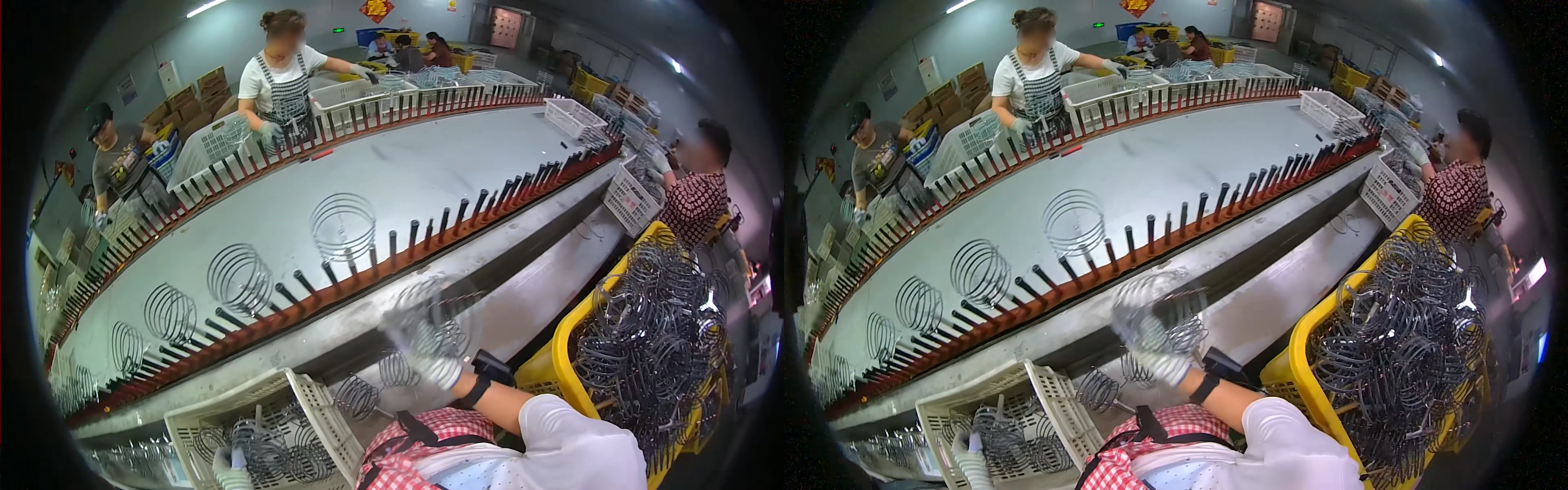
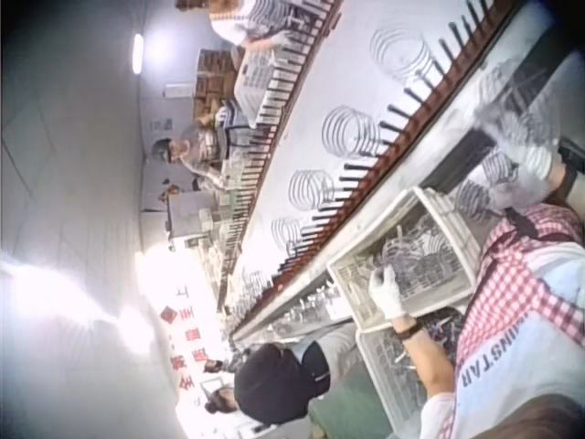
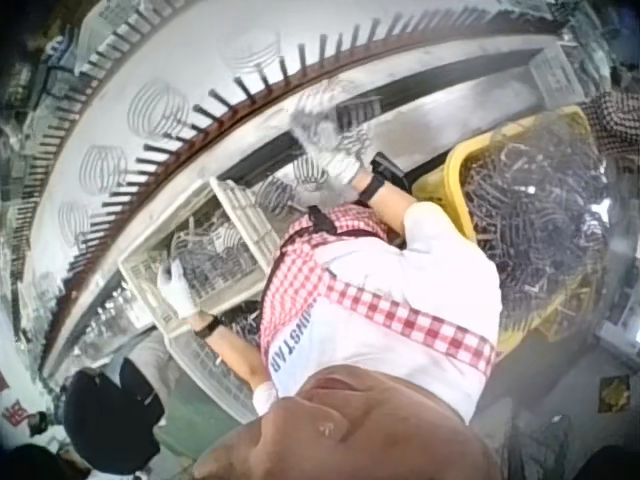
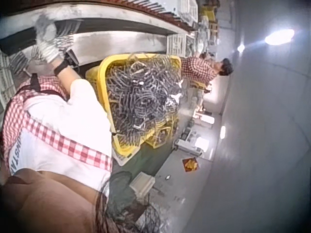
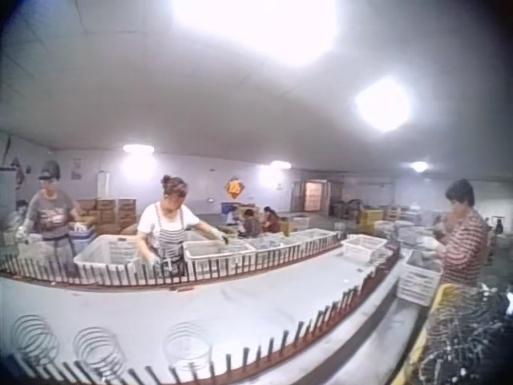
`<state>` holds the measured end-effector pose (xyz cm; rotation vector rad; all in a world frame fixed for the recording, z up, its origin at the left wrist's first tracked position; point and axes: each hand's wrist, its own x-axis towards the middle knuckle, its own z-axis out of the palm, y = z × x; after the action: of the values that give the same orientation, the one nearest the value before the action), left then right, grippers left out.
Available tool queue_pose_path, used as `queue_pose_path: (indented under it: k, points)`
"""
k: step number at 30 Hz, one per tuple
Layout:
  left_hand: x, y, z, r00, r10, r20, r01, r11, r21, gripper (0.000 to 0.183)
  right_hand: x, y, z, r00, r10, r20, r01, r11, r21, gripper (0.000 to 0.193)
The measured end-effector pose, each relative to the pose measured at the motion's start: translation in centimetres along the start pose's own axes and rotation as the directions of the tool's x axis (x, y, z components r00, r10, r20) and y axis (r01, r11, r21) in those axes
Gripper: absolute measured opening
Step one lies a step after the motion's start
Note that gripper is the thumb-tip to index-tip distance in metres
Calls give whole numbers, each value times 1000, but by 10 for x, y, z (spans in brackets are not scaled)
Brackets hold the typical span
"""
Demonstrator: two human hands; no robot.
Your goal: Inspecting and sorting metallic wire coil products from a basket and placing them into an assembly line tray.
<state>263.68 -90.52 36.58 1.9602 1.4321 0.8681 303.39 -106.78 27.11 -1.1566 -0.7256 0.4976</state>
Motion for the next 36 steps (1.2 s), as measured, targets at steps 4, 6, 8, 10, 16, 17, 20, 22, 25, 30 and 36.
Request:
queue_pose_path:
  k: [4,6,8,10,16,17,20,22,25,30,36]
  points:
    - [-38,72,-15,979,-202,15,203,978,-54,19,67,-22,-83,877,-255,-408,59,898,-435,28]
    - [-51,81,-20,978,-207,-1,207,978,-38,21,105,-44,-115,810,-217,-544,15,936,-351,35]
    - [-59,84,-20,980,-196,6,197,980,-32,21,137,-27,-190,727,-277,-628,-37,898,-438,39]
    - [-69,86,-29,976,-216,-33,213,975,-62,23,162,-22,-205,697,-260,-668,-149,859,-490,47]
    - [-85,93,-57,954,-281,-100,275,959,-74,26,223,6,-281,780,-276,-562,-364,531,-765,41]
    - [-87,91,-62,952,-286,-107,280,957,-71,26,228,10,-275,785,-270,-558,-360,534,-765,41]
    - [-90,88,-72,938,-320,-131,311,946,-90,26,243,16,-265,860,-112,-498,-398,465,-791,33]
    - [-89,87,-73,948,-286,-137,276,957,-84,25,242,14,-267,870,-130,-476,-395,395,-830,34]
    - [-93,91,-83,924,-351,-153,358,933,23,25,233,11,-208,907,-104,-409,-354,340,-871,37]
    - [-89,97,-95,935,-306,-179,313,950,15,25,211,-24,-142,951,60,-304,-308,304,-902,40]
    - [-85,102,-100,958,-269,-95,268,963,-26,23,181,51,-136,978,-37,-203,-188,249,-950,36]
